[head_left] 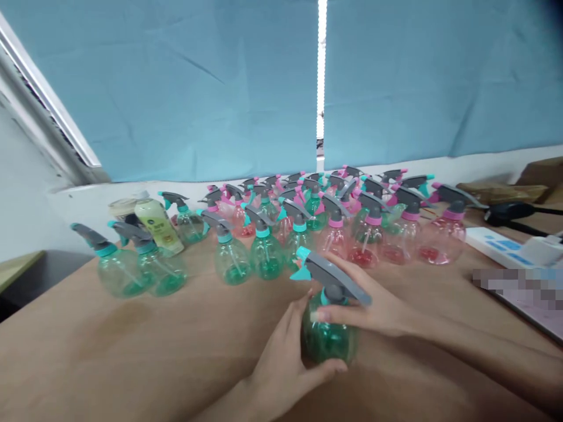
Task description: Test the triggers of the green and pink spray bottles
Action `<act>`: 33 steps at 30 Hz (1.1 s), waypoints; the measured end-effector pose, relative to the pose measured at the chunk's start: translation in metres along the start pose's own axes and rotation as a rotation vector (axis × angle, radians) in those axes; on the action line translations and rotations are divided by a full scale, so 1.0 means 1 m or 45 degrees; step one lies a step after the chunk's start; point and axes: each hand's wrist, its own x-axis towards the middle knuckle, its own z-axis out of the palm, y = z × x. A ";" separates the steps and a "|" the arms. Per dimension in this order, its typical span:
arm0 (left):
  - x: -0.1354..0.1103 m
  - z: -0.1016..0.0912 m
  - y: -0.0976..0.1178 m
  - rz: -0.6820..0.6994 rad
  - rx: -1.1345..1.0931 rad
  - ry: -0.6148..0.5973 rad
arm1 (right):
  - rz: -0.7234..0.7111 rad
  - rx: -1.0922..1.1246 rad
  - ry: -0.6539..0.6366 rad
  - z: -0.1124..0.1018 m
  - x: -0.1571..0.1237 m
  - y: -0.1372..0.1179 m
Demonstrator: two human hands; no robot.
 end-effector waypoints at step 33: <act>0.018 0.001 -0.029 0.131 0.606 -0.166 | 0.010 -0.009 0.182 -0.016 0.024 -0.001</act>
